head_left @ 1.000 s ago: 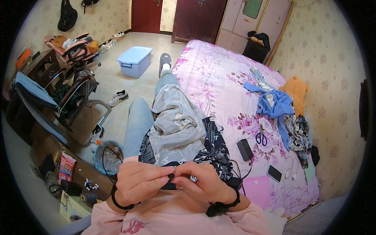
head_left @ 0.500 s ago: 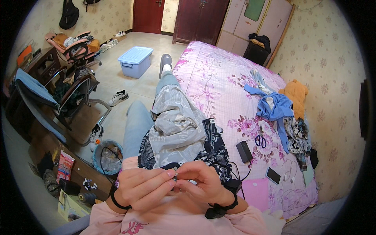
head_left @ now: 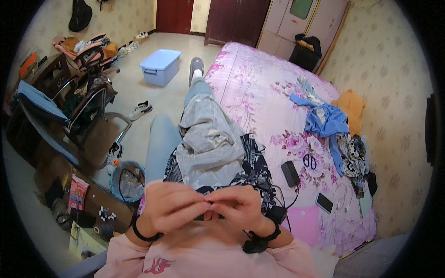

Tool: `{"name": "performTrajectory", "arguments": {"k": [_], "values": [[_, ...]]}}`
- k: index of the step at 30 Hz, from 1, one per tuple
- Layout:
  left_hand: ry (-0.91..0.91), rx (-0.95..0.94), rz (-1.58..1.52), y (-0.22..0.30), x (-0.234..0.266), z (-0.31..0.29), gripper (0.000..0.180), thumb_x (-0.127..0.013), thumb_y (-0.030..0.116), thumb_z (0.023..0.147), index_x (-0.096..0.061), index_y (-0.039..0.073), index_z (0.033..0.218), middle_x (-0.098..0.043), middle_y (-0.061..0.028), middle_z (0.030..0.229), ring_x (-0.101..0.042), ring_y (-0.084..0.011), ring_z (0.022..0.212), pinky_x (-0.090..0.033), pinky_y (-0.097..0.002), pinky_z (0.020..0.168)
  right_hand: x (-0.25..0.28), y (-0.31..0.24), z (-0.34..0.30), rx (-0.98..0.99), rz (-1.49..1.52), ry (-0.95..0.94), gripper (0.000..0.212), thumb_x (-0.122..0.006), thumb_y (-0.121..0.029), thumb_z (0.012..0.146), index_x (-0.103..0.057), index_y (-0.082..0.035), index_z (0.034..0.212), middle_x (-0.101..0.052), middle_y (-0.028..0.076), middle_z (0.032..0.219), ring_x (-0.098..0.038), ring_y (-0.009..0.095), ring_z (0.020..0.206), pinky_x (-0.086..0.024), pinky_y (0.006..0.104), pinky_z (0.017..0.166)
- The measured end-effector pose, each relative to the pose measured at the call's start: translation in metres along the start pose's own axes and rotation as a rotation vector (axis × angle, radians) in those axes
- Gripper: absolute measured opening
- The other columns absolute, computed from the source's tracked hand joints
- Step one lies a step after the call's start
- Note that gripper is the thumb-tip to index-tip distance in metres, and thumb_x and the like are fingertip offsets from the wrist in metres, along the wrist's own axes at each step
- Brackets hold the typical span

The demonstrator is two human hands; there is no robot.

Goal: The person is sewing the hem of a pair of patterned shorts by hand, using a needle and thread to perform several small stitches along the edge of the fabric.

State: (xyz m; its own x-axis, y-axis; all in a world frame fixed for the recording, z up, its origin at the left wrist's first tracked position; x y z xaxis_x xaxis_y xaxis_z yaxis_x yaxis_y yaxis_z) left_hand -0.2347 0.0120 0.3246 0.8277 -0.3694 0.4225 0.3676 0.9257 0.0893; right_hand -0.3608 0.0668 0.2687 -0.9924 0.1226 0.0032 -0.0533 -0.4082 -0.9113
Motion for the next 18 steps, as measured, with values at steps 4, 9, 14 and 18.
{"name": "performTrajectory", "arguments": {"k": [4,9,14,18], "values": [[0.006,0.004,-0.042,-0.013,-0.002,0.004,0.025,-0.076,0.010,0.069,-0.073,0.004,0.093,-0.068,-0.0065,0.094,-0.066,-0.0204,0.077,-0.054,-0.0278,0.059,0.000,0.004,0.002,-0.059,0.214,0.073,0.017,-0.061,0.002,0.096,-0.059,0.002,0.113,-0.071,0.013,0.098,-0.070,0.016,0.084,-0.055,0.0256,0.069],[-0.034,-0.024,-0.057,-0.012,-0.005,0.008,0.027,-0.078,0.009,0.065,-0.072,0.004,0.092,-0.070,-0.0075,0.094,-0.066,-0.0207,0.075,-0.055,-0.0281,0.059,0.002,0.010,0.004,-0.198,0.308,0.082,0.009,-0.060,0.002,0.096,-0.056,0.001,0.105,-0.069,0.015,0.094,-0.070,0.019,0.084,-0.055,0.0266,0.064],[-0.054,-0.063,0.014,-0.006,-0.005,0.009,0.023,-0.075,0.009,0.067,-0.071,0.003,0.089,-0.070,-0.0081,0.091,-0.066,-0.0206,0.073,-0.054,-0.0277,0.057,0.004,0.026,-0.004,-0.244,0.352,0.149,0.008,-0.061,-0.008,0.099,-0.059,-0.001,0.104,-0.065,0.008,0.096,-0.064,0.013,0.079,-0.052,0.0242,0.068],[-0.086,-0.087,0.037,-0.005,-0.007,0.008,0.020,-0.071,0.008,0.067,-0.071,0.003,0.087,-0.071,-0.0082,0.091,-0.066,-0.0201,0.074,-0.054,-0.0276,0.056,0.006,0.017,0.003,-0.084,0.343,0.303,0.007,-0.061,-0.006,0.098,-0.060,0.000,0.102,-0.063,0.010,0.096,-0.060,0.013,0.075,-0.052,0.0243,0.069]]}}
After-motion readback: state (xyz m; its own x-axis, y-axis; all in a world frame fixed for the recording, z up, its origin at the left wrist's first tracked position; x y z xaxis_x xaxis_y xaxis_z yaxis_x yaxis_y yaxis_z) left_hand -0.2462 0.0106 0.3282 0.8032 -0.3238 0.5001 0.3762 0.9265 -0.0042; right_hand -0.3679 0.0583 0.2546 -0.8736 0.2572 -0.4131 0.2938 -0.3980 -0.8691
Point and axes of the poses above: each hand's wrist, its own z-axis towards the middle knuckle, its own x-axis out of the back of the hand, y = z × x, the point moved 9 cm from there along z, towards the middle knuckle
